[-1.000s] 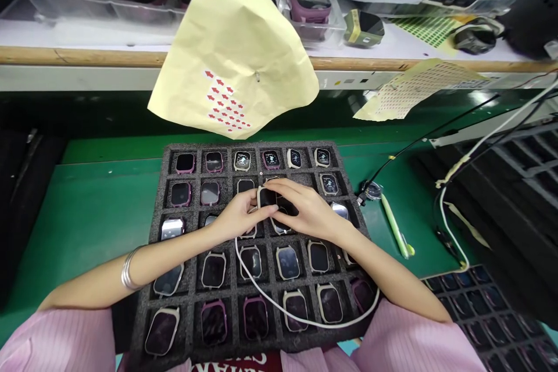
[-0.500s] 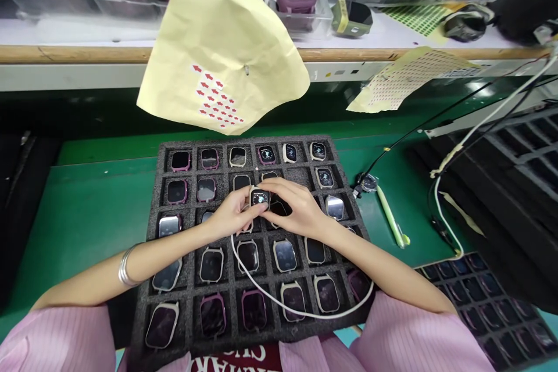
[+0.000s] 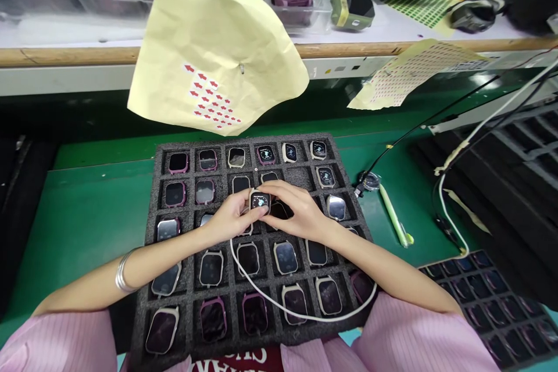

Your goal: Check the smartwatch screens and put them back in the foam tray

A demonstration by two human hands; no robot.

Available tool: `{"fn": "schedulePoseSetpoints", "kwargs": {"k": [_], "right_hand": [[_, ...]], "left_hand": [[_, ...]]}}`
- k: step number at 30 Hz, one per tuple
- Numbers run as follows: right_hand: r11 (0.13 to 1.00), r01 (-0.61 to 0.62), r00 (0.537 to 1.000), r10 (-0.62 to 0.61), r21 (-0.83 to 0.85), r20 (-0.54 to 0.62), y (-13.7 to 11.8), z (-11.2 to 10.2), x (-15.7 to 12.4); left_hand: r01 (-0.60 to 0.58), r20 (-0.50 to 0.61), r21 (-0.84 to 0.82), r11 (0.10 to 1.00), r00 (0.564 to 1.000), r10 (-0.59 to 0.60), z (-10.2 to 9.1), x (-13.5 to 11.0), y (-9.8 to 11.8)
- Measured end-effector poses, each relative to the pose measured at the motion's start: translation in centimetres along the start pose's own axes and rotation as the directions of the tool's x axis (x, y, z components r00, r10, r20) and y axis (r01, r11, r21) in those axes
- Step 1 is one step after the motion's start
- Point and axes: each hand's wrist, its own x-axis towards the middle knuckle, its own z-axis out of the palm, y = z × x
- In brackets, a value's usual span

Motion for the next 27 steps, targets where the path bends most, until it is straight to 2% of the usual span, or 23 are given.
{"fn": "schedulePoseSetpoints", "kwargs": {"k": [8,22,25,27], "right_hand": [[0.999,-0.038,0.998,0.038,-0.007,0.041,-0.1,-0.1,-0.1],[1.0,-0.031,0.998,0.031,-0.004,0.059,-0.1,-0.2,-0.1],[0.999,-0.013,0.997,0.01,0.038,0.08,-0.2,-1.4,0.3],[0.999,-0.011,0.999,0.01,0.043,0.042,0.0,-2.9,0.6]], "left_hand": [[0.027,-0.024,0.022,0.999,0.999,-0.026,0.3,0.0,0.2],[0.021,0.015,0.086,0.996,1.0,-0.023,0.2,0.0,-0.1],[0.019,0.036,0.092,0.996,0.999,-0.023,0.3,0.0,0.2],[0.026,0.069,0.081,0.996,0.997,-0.031,0.4,-0.1,0.4]]}}
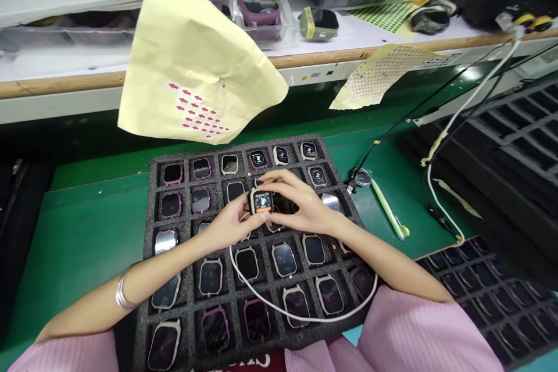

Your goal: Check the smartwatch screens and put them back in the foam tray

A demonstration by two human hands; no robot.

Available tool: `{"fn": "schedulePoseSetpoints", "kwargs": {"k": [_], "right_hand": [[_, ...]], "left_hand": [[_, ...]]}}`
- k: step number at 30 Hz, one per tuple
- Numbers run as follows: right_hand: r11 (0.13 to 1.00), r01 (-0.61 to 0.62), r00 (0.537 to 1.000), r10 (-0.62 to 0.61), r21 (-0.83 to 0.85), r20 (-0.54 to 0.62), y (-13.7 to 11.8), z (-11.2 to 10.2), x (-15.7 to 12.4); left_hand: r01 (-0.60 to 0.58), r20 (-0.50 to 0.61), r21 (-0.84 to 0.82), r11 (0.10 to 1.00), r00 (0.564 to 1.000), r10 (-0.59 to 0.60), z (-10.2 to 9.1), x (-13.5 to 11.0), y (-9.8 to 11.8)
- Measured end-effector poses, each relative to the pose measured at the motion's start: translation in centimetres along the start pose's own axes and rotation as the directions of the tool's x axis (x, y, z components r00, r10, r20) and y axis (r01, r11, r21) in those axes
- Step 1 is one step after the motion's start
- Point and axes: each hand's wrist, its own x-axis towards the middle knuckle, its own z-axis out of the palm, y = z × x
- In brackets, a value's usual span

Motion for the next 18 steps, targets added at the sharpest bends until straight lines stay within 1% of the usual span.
{"fn": "schedulePoseSetpoints", "kwargs": {"k": [2,3,4,6,8,10,13,15,16,18], "right_hand": [[0.998,-0.046,0.997,0.042,-0.05,-0.071,0.7,-1.8,-0.1],[0.992,-0.083,0.993,0.074,-0.093,-0.089,1.3,-2.7,-0.3],[0.982,-0.124,0.99,0.113,-0.145,-0.083,1.9,-3.5,-0.7],[0.945,-0.191,0.981,0.196,-0.266,-0.007,3.1,-4.6,-1.5],[0.9,-0.209,0.964,0.255,-0.381,0.075,3.8,-5.1,-2.2],[0.869,-0.179,0.958,0.261,-0.461,0.122,3.6,-5.0,-2.2],[0.861,-0.056,0.96,0.186,-0.505,0.211,2.3,-3.9,-0.7],[0.855,0.023,0.93,0.172,-0.518,0.326,1.6,-2.9,0.9],[0.845,0.043,0.909,0.188,-0.532,0.372,1.4,-2.4,1.6],[0.835,0.049,0.874,0.229,-0.547,0.428,1.5,-1.6,2.6]], "left_hand": [[0.016,0.021,-0.008,1.0,1.0,-0.016,0.1,-0.1,0.1],[0.027,0.024,-0.007,1.0,0.999,-0.027,0.1,-0.1,0.1],[0.037,0.022,-0.002,0.999,0.999,-0.037,0.2,-0.1,0.1],[0.042,0.014,0.015,0.999,0.999,-0.042,0.2,-0.2,0.1],[0.032,0.016,0.032,0.999,0.999,-0.032,0.3,-0.2,0.0],[0.025,0.014,0.034,0.999,1.0,-0.026,0.4,-0.4,0.1],[0.022,-0.01,0.032,0.999,1.0,-0.022,0.5,-0.8,0.3],[0.007,-0.031,0.041,0.999,1.0,-0.006,0.6,-1.3,0.6],[0.004,-0.036,0.043,0.999,0.999,-0.002,0.5,-1.6,0.7],[0.023,-0.036,0.034,0.999,0.999,-0.022,0.3,-2.3,0.9]]}}
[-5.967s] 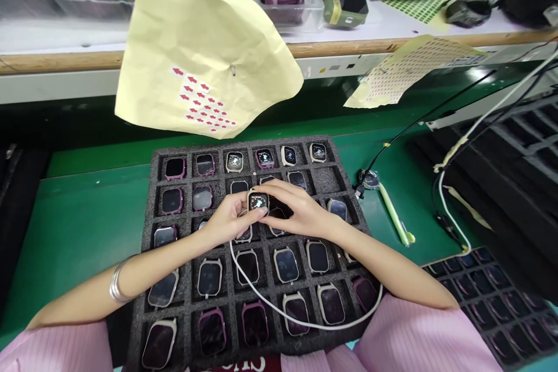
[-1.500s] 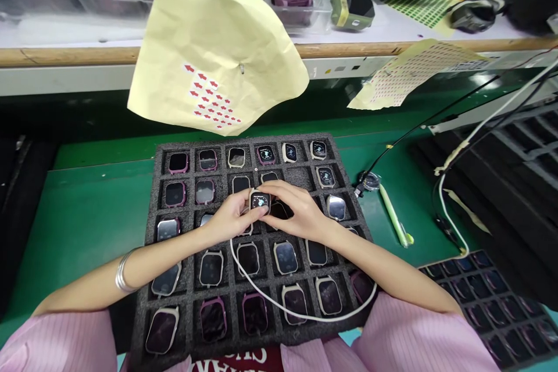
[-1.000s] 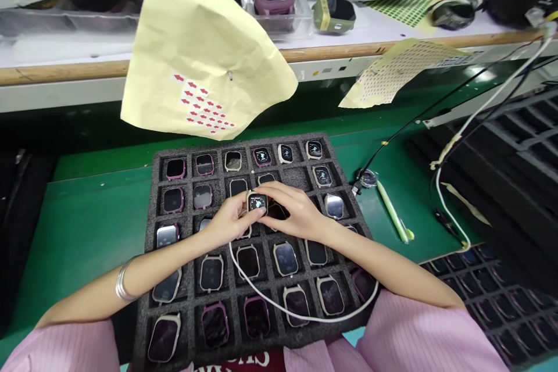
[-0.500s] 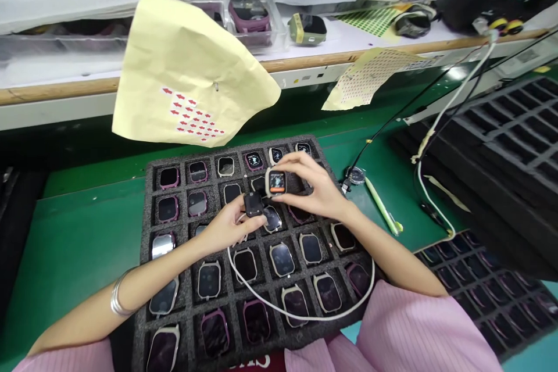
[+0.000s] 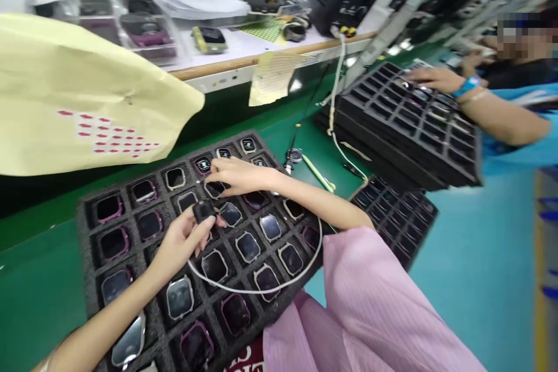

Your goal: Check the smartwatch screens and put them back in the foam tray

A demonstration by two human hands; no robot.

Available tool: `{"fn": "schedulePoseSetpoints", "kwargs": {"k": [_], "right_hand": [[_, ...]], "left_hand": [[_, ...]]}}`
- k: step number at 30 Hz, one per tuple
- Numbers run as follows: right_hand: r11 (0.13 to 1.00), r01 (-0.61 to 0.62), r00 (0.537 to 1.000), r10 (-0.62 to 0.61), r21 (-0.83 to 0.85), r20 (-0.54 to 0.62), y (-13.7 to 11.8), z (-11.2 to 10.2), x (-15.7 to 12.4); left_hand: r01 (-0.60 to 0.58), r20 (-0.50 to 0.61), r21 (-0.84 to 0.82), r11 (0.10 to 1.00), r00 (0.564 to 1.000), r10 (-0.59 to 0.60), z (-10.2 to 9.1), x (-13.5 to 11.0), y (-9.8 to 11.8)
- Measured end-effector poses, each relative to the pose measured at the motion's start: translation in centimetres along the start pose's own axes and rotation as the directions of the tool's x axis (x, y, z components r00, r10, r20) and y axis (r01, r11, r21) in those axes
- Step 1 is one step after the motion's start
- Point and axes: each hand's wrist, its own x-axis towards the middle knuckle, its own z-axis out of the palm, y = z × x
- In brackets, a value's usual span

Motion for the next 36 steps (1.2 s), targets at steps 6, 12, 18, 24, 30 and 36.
{"fn": "schedulePoseSetpoints", "kwargs": {"k": [6,12,18,24,30,36], "right_hand": [[0.99,-0.079,0.99,0.092,0.119,-0.11,-0.8,-0.1,-0.8],[0.949,0.084,0.974,-0.014,0.302,-0.226,-5.9,0.4,-2.5],[0.994,0.073,0.974,-0.053,0.085,-0.219,-7.9,2.3,-2.5],[0.994,0.092,0.965,-0.103,-0.057,-0.24,-7.5,2.1,-2.2],[0.991,0.1,0.979,-0.083,0.084,-0.187,-7.2,2.0,-1.1],[0.919,0.173,0.946,-0.055,0.354,-0.319,-6.0,2.6,0.1]], "left_hand": [[0.165,-0.011,-0.047,0.985,0.986,-0.166,-1.1,-1.9,-0.4],[0.144,0.013,-0.003,0.99,0.99,-0.144,-1.1,-2.2,-1.5],[0.147,-0.054,0.001,0.989,0.988,-0.147,-0.7,-2.2,-2.2],[0.111,-0.024,0.07,0.991,0.994,-0.11,-0.7,-1.7,-2.5],[0.089,0.049,0.044,0.995,0.995,-0.091,-1.1,-1.1,-2.0],[0.061,0.04,-0.117,0.991,0.998,-0.057,-2.0,-0.5,-1.5]]}}
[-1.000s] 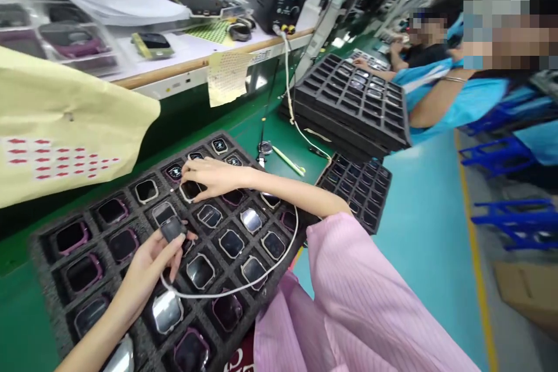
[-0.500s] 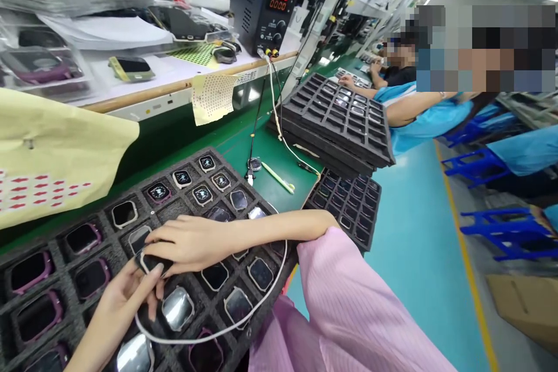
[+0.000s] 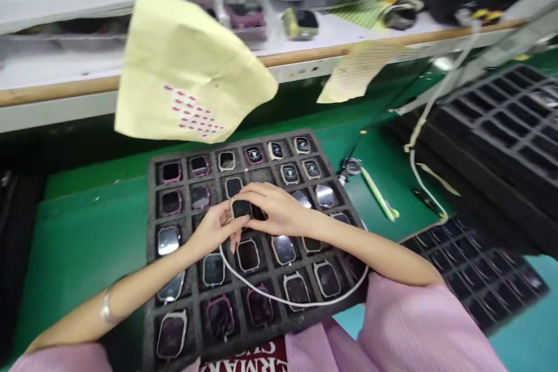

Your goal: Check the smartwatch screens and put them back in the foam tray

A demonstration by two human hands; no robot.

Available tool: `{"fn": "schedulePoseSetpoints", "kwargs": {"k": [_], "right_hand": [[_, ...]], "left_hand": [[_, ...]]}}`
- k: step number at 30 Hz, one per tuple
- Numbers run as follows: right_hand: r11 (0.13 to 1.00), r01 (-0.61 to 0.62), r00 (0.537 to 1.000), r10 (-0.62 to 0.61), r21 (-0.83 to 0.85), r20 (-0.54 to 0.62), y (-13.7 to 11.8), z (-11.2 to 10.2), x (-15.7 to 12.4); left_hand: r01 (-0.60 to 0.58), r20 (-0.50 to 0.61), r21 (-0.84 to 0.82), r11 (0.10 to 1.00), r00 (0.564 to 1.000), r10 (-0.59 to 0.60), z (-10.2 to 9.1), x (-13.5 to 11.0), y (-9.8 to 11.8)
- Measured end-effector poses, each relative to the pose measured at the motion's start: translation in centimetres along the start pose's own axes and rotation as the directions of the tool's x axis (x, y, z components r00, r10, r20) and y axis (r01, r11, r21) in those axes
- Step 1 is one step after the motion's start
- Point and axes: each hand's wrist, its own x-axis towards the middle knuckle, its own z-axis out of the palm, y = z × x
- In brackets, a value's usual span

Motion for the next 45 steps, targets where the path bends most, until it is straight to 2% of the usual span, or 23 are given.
{"fn": "schedulePoseSetpoints", "kwargs": {"k": [4,11,22,31,40,45], "right_hand": [[0.999,-0.006,0.998,0.009,0.047,-0.064,0.2,0.8,-0.1],[0.995,-0.004,0.992,0.016,0.101,-0.121,0.3,1.6,-0.2],[0.98,-0.018,0.993,0.04,0.198,-0.112,0.7,1.6,-0.3],[0.984,-0.021,0.992,0.042,0.175,-0.115,0.4,1.5,-0.4],[0.999,-0.007,0.996,0.01,0.034,-0.085,0.7,1.5,-0.6],[0.999,-0.022,0.995,0.025,0.041,-0.098,0.7,1.6,-0.6]], "left_hand": [[-0.007,0.01,-0.04,0.999,1.0,0.008,-0.4,0.0,-0.1],[-0.011,0.021,-0.014,1.0,1.0,0.012,-0.7,-0.2,-0.3],[0.01,0.049,-0.008,1.0,0.999,-0.009,-0.9,-0.3,-0.5],[-0.004,0.054,0.022,1.0,0.999,0.003,-0.8,-0.3,-0.5],[0.017,0.05,0.028,0.999,0.999,-0.018,-0.9,-0.2,-0.3],[0.0,0.066,0.031,1.0,0.998,-0.002,-0.9,-0.1,-0.4]]}}
